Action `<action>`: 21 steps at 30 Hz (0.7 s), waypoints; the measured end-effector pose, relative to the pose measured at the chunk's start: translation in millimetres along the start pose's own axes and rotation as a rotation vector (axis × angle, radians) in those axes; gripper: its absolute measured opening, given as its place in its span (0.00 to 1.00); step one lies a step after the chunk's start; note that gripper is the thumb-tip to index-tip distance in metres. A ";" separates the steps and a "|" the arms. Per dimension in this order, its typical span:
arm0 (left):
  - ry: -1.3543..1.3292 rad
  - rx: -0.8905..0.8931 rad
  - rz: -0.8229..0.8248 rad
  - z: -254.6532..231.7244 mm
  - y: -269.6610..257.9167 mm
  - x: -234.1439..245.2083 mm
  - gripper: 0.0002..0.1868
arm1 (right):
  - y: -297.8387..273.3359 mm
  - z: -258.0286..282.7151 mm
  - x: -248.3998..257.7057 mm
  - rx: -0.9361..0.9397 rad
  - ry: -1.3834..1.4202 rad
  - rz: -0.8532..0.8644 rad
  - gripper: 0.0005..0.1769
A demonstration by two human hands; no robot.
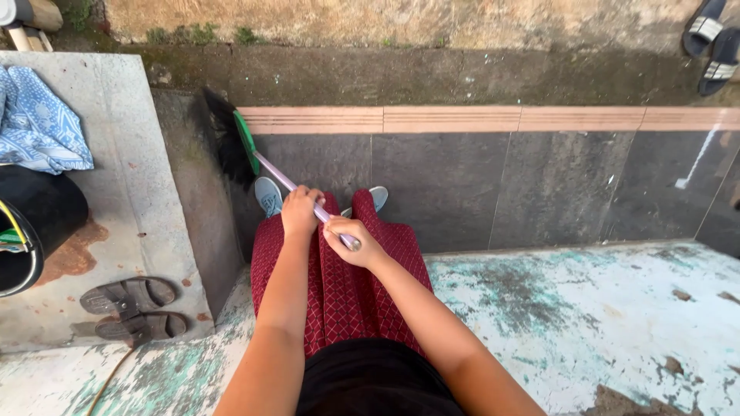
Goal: The person is sweeping the floor outside the house using a broom and a bucket.
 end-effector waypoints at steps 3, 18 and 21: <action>0.022 -0.059 0.036 -27.0 2.0 -6.5 0.07 | -9.0 14.5 22.6 0.080 0.004 0.003 0.06; -0.262 -0.336 0.049 -211.8 46.6 -18.1 0.19 | -28.4 109.9 153.4 0.269 -0.300 -0.341 0.07; -0.278 -0.356 -0.077 -239.9 48.9 9.2 0.19 | -31.1 136.6 159.6 0.366 -0.232 -0.369 0.11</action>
Point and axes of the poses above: each hand's wrist, its own y-axis towards the middle knuckle, its own x-axis out of the back of the hand, z = x × y, the point moved 10 cm from there along y, towards the middle knuckle, and after that the axes turned 5 degrees about -z, right-handed, at the moved point
